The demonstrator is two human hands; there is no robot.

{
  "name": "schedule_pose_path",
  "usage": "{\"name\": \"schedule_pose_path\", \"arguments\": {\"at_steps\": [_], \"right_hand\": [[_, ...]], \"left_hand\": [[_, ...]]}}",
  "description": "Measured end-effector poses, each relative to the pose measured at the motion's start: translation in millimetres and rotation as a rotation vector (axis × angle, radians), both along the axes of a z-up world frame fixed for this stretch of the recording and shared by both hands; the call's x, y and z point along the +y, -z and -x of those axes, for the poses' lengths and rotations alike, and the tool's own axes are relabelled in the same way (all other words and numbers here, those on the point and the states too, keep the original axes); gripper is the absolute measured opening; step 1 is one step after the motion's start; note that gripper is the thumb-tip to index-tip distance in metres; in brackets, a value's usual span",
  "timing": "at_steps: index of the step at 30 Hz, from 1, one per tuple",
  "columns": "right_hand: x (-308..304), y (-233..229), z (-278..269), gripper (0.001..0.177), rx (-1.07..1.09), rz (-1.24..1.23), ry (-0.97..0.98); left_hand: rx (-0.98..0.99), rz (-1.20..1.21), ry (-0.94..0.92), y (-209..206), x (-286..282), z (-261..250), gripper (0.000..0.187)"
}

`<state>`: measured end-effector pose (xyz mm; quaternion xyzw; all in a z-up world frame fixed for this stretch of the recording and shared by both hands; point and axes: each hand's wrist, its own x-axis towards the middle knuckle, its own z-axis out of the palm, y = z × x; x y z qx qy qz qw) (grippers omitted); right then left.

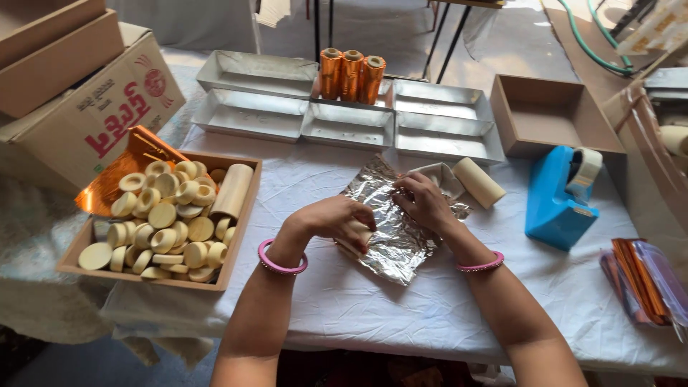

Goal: Wrapping small round discs in copper-colored foil and securing them with tape before placing them in containers.

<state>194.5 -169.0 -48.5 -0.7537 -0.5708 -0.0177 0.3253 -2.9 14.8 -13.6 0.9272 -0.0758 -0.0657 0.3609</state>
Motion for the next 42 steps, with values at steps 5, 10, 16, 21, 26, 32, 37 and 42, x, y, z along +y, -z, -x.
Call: {"name": "schedule_pose_path", "arguments": {"at_steps": [5,10,16,21,26,32,37,42], "right_hand": [[-4,2,6,0.02,-0.233,-0.057,0.031],[-5,7,3,0.025,-0.291,0.026,0.217],[-3,7,11,0.039,-0.533,-0.01,0.415],[0,7,21,0.034,-0.436,-0.177,0.254],[-7,-14,83,0.04,-0.331,-0.136,-0.075],[-44,-44,175,0.034,-0.593,0.085,-0.139],[-39,-28,157,0.015,-0.723,0.087,-0.201],[-37,-42,129,0.011,-0.5,0.466,-0.206]], "left_hand": [[0.147,-0.098,-0.067,-27,-13,5,0.07],[0.213,-0.156,-0.102,-37,-15,6,0.073],[0.281,-0.158,-0.085,-34,-11,8,0.074],[0.195,0.081,-0.243,-27,-18,-3,0.063],[0.158,-0.017,-0.186,-7,-9,-9,0.064],[0.179,0.167,-0.122,-18,-11,-5,0.06],[0.183,0.015,-0.216,-20,-16,-6,0.061],[0.189,-0.078,-0.277,-36,-25,1,0.067]]}}
